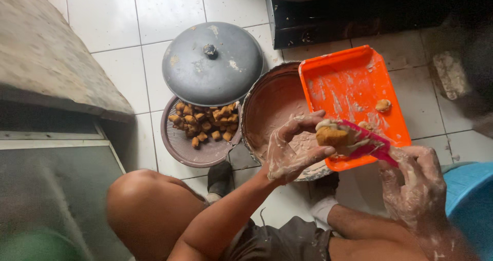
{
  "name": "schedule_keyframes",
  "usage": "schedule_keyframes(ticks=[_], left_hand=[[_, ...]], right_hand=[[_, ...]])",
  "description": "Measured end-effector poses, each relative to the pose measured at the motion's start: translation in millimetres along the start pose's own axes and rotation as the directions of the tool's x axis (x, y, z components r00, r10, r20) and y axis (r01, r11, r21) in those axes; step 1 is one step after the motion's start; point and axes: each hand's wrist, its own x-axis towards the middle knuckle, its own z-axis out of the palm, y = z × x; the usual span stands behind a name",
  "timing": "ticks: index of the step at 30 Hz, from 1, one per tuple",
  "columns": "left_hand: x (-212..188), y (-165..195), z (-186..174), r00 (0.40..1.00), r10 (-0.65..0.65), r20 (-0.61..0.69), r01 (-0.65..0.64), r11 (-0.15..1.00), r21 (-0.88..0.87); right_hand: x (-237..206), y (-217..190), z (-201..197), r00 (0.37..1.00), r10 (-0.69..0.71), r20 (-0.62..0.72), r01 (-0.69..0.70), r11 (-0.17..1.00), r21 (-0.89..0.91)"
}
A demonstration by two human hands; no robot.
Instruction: The person sits on the floor and coats fried food pieces with batter. They take pieces from a colander, spread batter over each piece with a spatula, and place the coated pieces onto an orange tray.
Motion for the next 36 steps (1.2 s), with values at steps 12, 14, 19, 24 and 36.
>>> schedule_keyframes(ticks=[12,14,19,24,36], left_hand=[[6,-46,-18,1.0,0.019,-0.021,-0.023,0.981,-0.194],[2,-76,-16,1.0,-0.008,0.022,0.007,0.999,0.046],[-29,-141,14,0.975,-0.194,0.111,0.129,0.893,0.432],[-13,-173,75,0.978,-0.006,0.21,-0.118,0.813,0.57],[2,-188,-102,0.933,0.216,-0.287,0.045,0.723,0.689]], right_hand=[[-9,41,13,0.508,0.202,0.838,-0.822,-0.179,0.541],[-17,42,4,0.547,0.213,0.809,-0.787,-0.199,0.584],[-22,29,-15,0.579,0.251,0.775,-0.74,-0.237,0.63],[-14,14,-22,0.591,0.276,0.758,-0.712,-0.262,0.651],[-56,52,17,0.65,0.18,0.738,-0.586,-0.498,0.639]])
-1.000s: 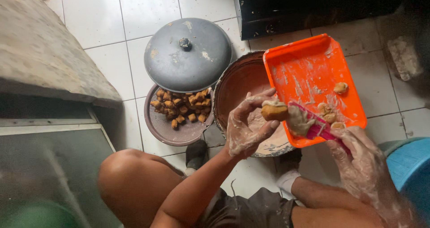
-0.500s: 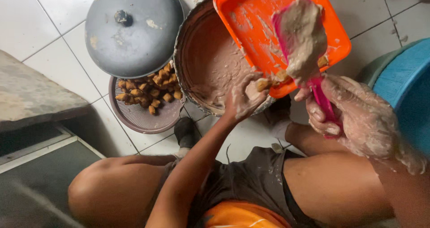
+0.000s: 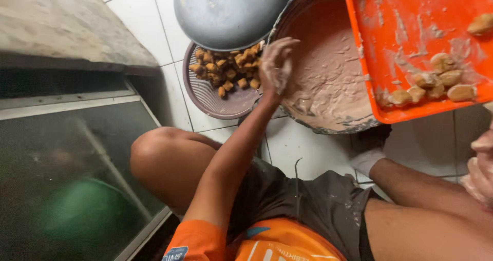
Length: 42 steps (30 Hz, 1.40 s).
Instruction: The person sits on the floor and coats fried food pieces with batter. They take pieces from a colander, spread batter over each piece with a spatula, and place the coated pieces onto an orange tray.
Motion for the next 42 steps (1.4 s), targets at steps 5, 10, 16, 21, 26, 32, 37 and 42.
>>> schedule_keyframes(ticks=[5,10,16,21,26,32,37,42], left_hand=[[-23,-102,-75,0.808,-0.378,-0.452,0.524,0.811,0.259],[-64,-145,-102,0.872,-0.49,-0.006,0.37,0.649,0.665],[-76,-156,-104,0.689,-0.719,0.092,0.382,0.468,0.797],[-74,-146,-97,0.661,-0.742,0.106,0.445,0.502,0.742],[-89,-162,-87,0.652,-0.734,0.192,0.442,0.572,0.691],[-99,-174,-83,0.65,-0.738,0.178,0.442,0.559,0.701],[-92,-155,-80,0.624,-0.767,0.15,0.497,0.537,0.681],[-85,-150,-78,0.557,-0.809,0.19,0.512,0.514,0.688]], right_hand=[[3,3,-2,0.997,0.067,-0.047,-0.071,0.992,-0.102],[14,0,15,0.982,0.14,-0.125,-0.168,0.954,-0.249],[73,70,17,0.953,0.237,-0.187,-0.26,0.331,-0.907],[152,135,-1,0.935,0.267,0.232,0.33,-0.424,-0.843],[223,203,-6,0.985,0.167,-0.038,0.058,-0.532,-0.845],[232,237,-17,0.965,0.24,0.109,0.2,-0.396,-0.896],[212,240,-9,0.915,0.148,0.375,0.402,-0.294,-0.867],[182,246,29,0.994,0.097,-0.05,-0.081,0.34,-0.937]])
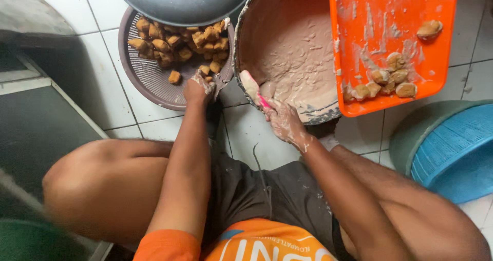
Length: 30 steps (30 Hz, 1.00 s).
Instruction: The person sits on the floor and coats fried food pieces with batter. They take pieces from a colander, spread batter over each piece with a spatula, and place the coated pieces onto an orange tray.
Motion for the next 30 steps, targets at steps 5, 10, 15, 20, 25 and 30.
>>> schedule_keyframes(ticks=[5,10,15,20,25,30], left_hand=[[12,-4,-1,0.987,0.094,0.131,-0.112,0.984,0.136],[4,4,-16,0.985,0.155,0.072,-0.164,0.977,0.134],[-11,57,-29,0.867,0.232,-0.441,-0.345,0.918,-0.196],[-38,156,-47,0.74,0.295,-0.604,-0.671,0.252,-0.698],[-154,239,-66,0.615,0.777,0.134,-0.018,0.184,-0.983],[-233,252,-79,0.432,0.89,0.145,0.255,0.033,-0.966]], right_hand=[[1,-47,-1,0.997,-0.002,0.073,-0.031,0.892,0.451],[-10,-100,-73,0.971,-0.173,0.166,0.028,0.769,0.639],[-77,-137,-185,0.946,-0.32,-0.061,0.324,0.943,0.077],[-138,-143,-213,0.978,-0.096,-0.183,0.105,0.994,0.041],[-136,-141,-203,0.92,-0.25,-0.301,0.295,0.949,0.112],[-141,-146,-200,0.874,-0.269,-0.404,0.347,0.928,0.133]])
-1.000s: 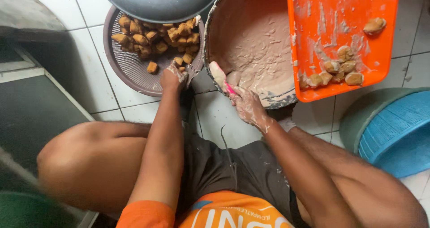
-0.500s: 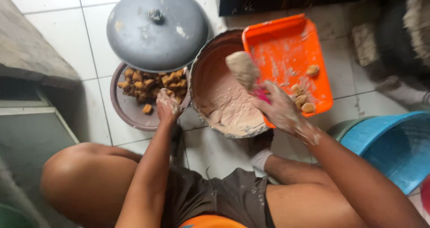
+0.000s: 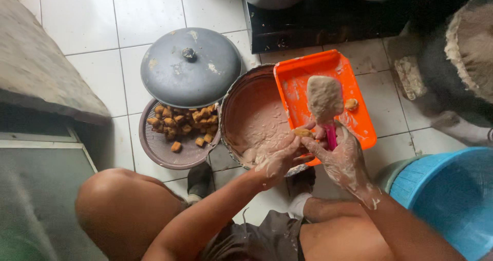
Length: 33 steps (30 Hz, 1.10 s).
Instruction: The person sits on the floor and coats fried food pieces with batter. They take pieces from a colander, spread batter over each piece with a spatula, and place the coated pieces onto an orange tray.
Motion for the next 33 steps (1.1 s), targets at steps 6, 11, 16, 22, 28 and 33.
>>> schedule_keyframes(ticks=[6,11,16,22,28,33], left_hand=[[-9,9,7,0.992,-0.117,-0.044,0.12,0.99,0.072],[-19,8,7,0.944,0.289,-0.161,-0.103,0.717,0.689],[-22,6,3,0.82,0.572,-0.006,-0.346,0.504,0.791],[-30,21,2,0.824,0.562,-0.069,-0.216,0.424,0.88],[-34,22,3,0.843,0.537,-0.04,-0.22,0.411,0.885],[-25,17,-7,0.955,0.162,-0.247,-0.158,0.987,0.035]], right_hand=[[-5,-3,-7,0.98,0.185,0.071,-0.169,0.968,-0.186],[-6,14,-1,0.984,-0.008,0.177,-0.028,0.979,0.202],[-4,17,10,0.983,0.035,0.181,-0.083,0.961,0.263],[-12,15,28,0.987,-0.152,0.059,0.142,0.98,0.138],[-11,29,19,0.993,-0.04,0.111,0.0,0.94,0.341],[-9,26,7,0.981,0.004,0.193,-0.062,0.952,0.3]])
